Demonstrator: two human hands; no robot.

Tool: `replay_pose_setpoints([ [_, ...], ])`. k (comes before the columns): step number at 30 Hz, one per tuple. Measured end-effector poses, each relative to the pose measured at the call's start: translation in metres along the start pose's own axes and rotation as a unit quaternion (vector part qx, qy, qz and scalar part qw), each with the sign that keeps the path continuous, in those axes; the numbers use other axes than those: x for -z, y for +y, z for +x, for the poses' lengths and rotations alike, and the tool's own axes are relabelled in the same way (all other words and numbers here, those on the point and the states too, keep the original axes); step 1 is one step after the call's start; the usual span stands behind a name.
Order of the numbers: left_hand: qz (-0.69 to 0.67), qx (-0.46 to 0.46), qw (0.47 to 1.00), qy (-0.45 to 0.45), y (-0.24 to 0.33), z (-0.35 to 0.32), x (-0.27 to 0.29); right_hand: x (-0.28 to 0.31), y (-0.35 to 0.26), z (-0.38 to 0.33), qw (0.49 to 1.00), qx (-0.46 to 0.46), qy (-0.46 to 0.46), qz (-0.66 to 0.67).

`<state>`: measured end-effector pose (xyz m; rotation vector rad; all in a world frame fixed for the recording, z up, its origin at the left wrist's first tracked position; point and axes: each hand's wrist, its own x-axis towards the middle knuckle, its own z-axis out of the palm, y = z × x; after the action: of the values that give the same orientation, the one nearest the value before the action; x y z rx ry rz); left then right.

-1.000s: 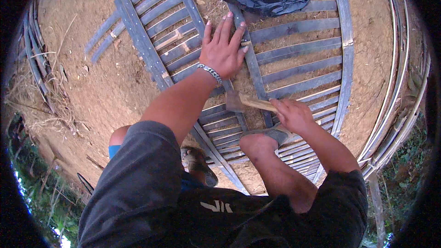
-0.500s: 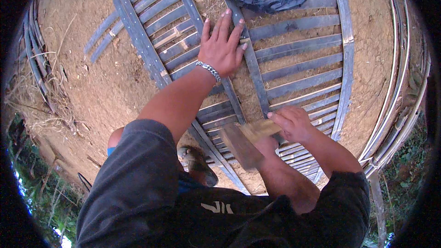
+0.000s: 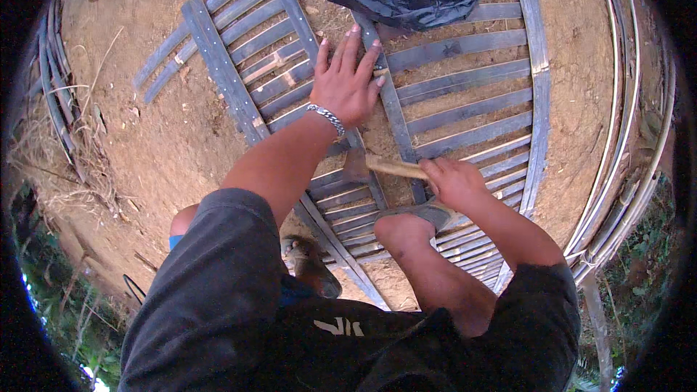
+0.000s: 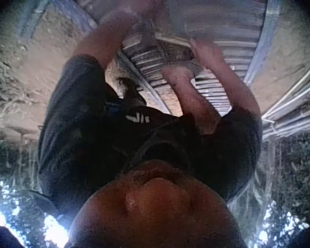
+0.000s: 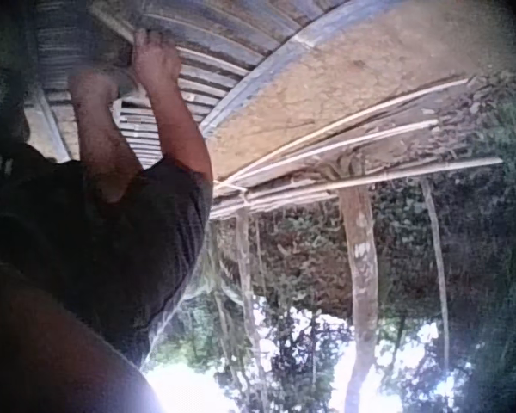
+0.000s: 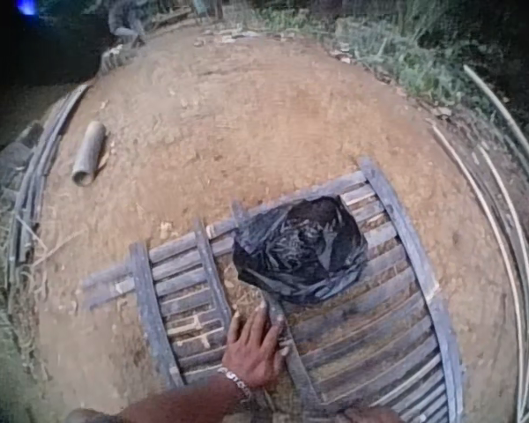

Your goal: The person is assembling a metal frame structure on the ground. They repeatedly pick up nails from a black bag and hammer them into the intersections of the metal bars using a hammer. The person works methodically along the frame, securing the joints.

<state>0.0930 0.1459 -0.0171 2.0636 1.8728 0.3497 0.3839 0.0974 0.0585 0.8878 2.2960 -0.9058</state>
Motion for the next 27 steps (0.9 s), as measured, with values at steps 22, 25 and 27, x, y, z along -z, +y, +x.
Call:
replay_pose_setpoints([
  [22, -0.009, -0.005, 1.0, 0.025, 0.001, -0.005, 0.002, 0.006, 0.009, -0.059, 0.954, -0.208, 0.107, 0.187],
  [25, -0.024, -0.011, 0.999, 0.034, 0.001, -0.005, 0.005, 0.01, 0.018, -0.081, 0.93, -0.248, 0.172, 0.208],
  [27, -0.053, -0.02, 0.998, 0.035, -0.007, -0.007, 0.01, 0.014, 0.022, -0.095, 0.918, -0.26, 0.188, 0.233],
])
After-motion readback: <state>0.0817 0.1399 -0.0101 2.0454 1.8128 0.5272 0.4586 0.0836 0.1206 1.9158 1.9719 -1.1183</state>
